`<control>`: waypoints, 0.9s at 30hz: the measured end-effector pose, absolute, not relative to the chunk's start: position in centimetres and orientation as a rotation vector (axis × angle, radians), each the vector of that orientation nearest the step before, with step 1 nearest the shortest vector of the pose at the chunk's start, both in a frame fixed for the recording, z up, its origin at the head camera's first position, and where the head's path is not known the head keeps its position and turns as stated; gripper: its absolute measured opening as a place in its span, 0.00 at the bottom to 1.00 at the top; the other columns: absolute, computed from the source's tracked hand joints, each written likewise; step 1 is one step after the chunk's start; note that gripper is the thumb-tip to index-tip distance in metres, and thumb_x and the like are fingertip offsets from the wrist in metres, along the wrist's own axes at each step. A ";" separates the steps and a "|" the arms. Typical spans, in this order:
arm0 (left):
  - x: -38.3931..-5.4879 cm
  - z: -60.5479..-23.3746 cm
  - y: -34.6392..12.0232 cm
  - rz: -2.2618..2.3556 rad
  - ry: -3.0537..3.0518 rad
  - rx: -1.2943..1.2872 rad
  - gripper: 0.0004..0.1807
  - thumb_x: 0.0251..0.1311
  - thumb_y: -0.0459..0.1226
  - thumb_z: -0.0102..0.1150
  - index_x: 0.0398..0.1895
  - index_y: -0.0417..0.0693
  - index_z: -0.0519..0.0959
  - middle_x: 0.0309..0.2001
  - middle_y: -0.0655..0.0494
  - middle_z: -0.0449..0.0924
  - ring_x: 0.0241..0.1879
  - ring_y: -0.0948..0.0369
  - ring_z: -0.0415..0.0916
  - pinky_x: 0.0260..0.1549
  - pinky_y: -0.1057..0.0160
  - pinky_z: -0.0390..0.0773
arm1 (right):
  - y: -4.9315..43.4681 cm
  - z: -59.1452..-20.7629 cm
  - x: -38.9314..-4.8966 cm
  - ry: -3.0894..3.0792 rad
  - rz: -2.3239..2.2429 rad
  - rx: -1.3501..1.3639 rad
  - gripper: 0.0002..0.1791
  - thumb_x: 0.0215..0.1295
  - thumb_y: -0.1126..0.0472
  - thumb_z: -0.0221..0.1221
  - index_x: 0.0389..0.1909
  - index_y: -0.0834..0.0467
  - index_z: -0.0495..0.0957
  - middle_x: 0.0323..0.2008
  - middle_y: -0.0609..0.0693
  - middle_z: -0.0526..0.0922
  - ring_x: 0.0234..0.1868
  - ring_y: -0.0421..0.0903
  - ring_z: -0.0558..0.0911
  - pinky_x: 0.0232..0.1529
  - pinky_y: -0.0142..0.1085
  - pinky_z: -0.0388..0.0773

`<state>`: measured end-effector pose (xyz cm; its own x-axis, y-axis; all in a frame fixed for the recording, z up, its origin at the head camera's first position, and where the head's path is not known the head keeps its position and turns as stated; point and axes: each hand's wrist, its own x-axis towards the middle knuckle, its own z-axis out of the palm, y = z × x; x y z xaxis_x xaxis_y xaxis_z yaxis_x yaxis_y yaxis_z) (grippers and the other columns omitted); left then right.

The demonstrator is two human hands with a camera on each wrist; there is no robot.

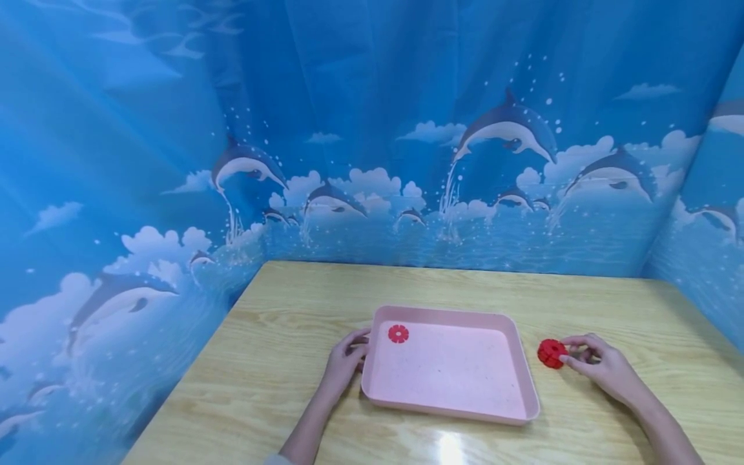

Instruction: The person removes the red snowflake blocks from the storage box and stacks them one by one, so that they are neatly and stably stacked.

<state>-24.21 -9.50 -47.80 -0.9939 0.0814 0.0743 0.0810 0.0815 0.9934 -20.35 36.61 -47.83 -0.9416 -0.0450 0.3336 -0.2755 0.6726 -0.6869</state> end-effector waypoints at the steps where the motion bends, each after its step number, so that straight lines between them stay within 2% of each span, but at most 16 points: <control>1: -24.2 -47.8 -9.5 2.120 2.311 0.172 0.20 0.57 0.30 0.52 0.55 0.33 0.72 0.45 0.40 0.73 0.33 0.57 0.75 0.24 0.65 0.80 | 36.6 -47.8 -20.3 -2.602 1.139 0.253 0.17 0.55 0.63 0.63 0.45 0.65 0.76 0.30 0.49 0.73 0.26 0.37 0.69 0.19 0.29 0.67; 13: -24.3 -47.8 -9.5 2.099 2.317 0.161 0.21 0.58 0.31 0.53 0.55 0.35 0.72 0.45 0.42 0.73 0.34 0.56 0.75 0.26 0.65 0.80 | 36.6 -48.1 -20.4 -2.607 1.089 0.263 0.16 0.55 0.64 0.64 0.45 0.64 0.76 0.29 0.47 0.72 0.26 0.37 0.70 0.21 0.29 0.67; 27: -24.3 -47.8 -9.5 2.109 2.311 0.175 0.21 0.58 0.31 0.53 0.55 0.35 0.72 0.46 0.41 0.73 0.36 0.54 0.75 0.26 0.65 0.80 | 36.7 -48.3 -20.4 -2.586 1.099 0.281 0.16 0.54 0.66 0.64 0.44 0.65 0.76 0.31 0.48 0.73 0.26 0.36 0.70 0.21 0.28 0.69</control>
